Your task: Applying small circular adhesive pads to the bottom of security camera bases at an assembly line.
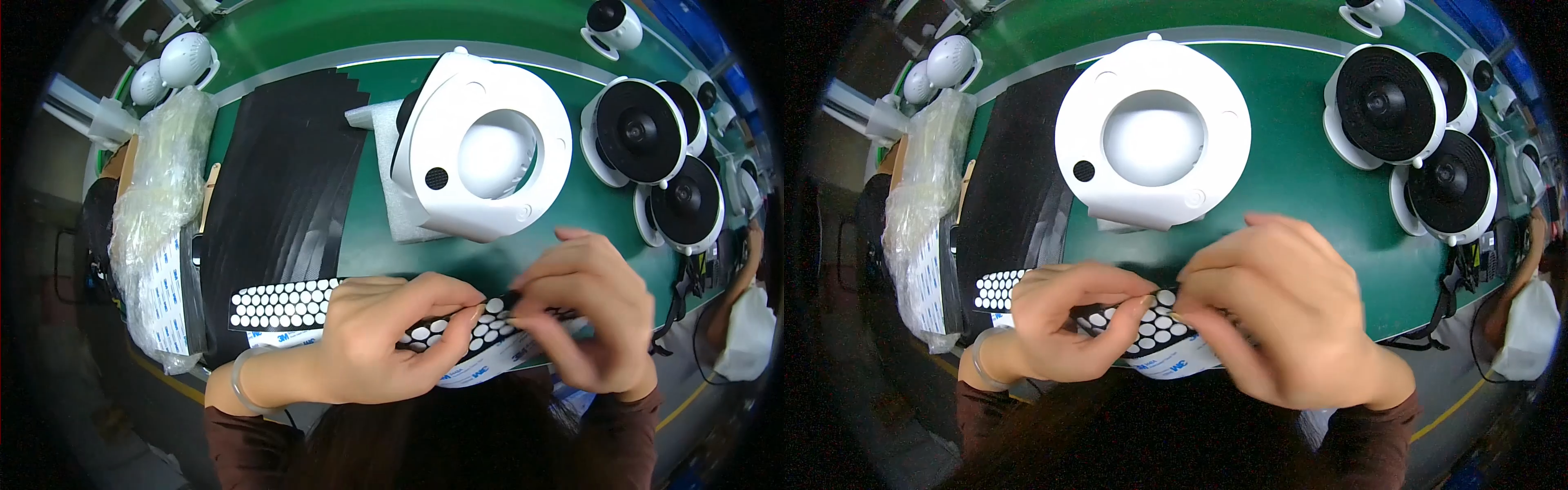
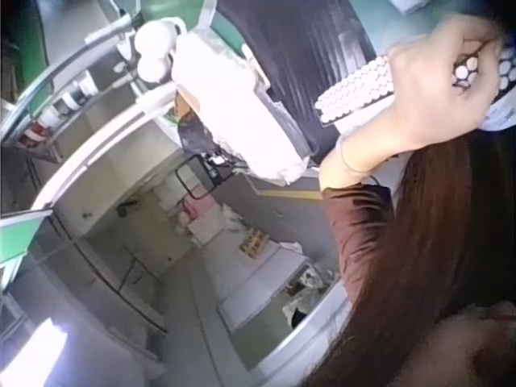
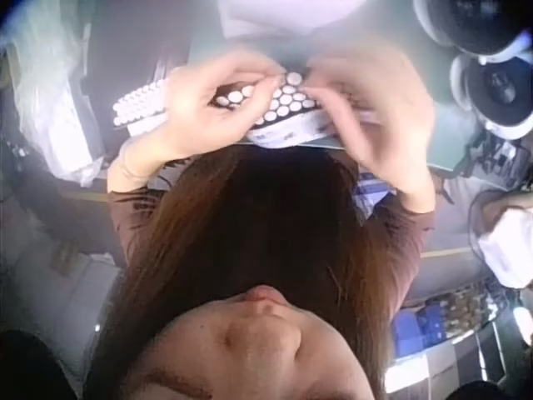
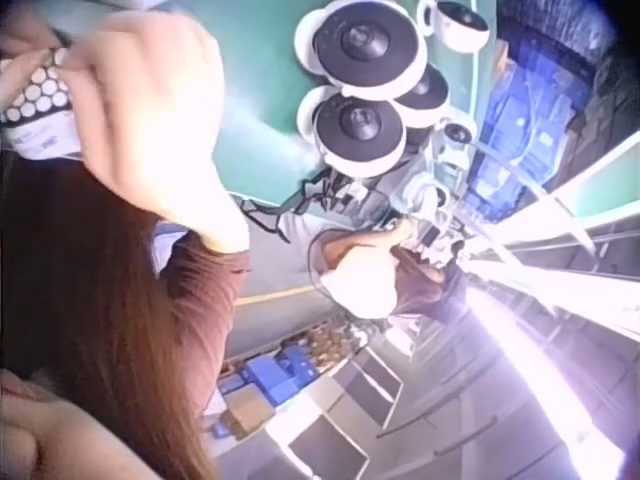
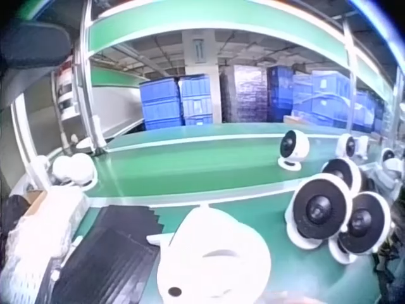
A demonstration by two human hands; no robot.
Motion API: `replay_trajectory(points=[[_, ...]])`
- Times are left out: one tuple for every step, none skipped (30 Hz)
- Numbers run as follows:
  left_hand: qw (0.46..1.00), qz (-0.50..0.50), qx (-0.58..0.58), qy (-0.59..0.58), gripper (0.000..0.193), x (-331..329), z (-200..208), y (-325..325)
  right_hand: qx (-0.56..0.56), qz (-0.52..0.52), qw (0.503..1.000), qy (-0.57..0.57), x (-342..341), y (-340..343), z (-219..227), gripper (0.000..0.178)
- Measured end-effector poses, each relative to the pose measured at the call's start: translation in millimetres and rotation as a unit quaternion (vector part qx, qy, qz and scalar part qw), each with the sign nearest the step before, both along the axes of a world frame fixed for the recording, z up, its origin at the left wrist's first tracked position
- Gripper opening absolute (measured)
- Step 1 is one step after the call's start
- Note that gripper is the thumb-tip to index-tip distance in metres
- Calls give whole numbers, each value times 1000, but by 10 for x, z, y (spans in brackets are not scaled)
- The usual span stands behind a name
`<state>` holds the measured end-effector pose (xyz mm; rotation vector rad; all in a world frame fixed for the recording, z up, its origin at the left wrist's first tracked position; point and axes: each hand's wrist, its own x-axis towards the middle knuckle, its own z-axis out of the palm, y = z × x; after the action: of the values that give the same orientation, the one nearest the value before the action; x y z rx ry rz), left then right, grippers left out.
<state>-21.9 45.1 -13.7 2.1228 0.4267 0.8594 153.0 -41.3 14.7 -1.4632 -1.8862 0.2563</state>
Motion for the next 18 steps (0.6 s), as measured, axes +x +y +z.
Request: replay_trajectory(points=[[1000,14,-25,8,11,-2,13,-28,-28,-26,995,94,31,-82,49,9],[1000,20,9,10,10,-8,12,-40,-42,-94,984,144,52,-156,73,8],[999,25,43,11,9,-13,5,-45,36,-122,980,150,111,-106,-29,9],[992,31,126,0,11,-24,-20,-34,14,-157,965,209,93,-35,-7,9],[992,29,127,2,11,-15,-53,-32,-14,-178,940,291,70,24,-22,7],[988,59,140,-27,21,4,-90,-33,-38,-161,930,329,73,68,-40,6],[983,89,151,-57,32,20,-116,-32,-62,-144,918,364,84,102,-52,6],[983,63,165,-53,48,16,-127,16,-49,-150,914,374,89,130,-91,10],[983,61,165,-54,48,29,-130,22,-48,-152,914,374,76,131,-90,10],[988,73,132,-38,54,35,-131,18,-59,-149,915,371,60,145,-91,10],[991,86,98,-23,61,41,-136,13,-69,-145,916,368,50,156,-93,9],[996,66,51,-18,72,32,-190,-11,-64,-135,925,350,47,166,-113,10],[996,66,50,-17,72,40,-199,-8,-65,-135,925,350,38,165,-108,10],[996,62,68,-20,73,54,-206,2,-62,-145,924,349,28,166,-95,10],[994,59,86,-22,74,60,-213,8,-60,-156,923,346,17,168,-90,10],[994,61,85,-23,74,65,-215,8,-61,-154,924,345,15,173,-90,10],[995,60,81,-28,74,67,-219,8,-52,-157,932,323,13,179,-92,9],[995,60,77,-34,73,65,-222,10,-43,-159,940,300,9,186,-94,9]])
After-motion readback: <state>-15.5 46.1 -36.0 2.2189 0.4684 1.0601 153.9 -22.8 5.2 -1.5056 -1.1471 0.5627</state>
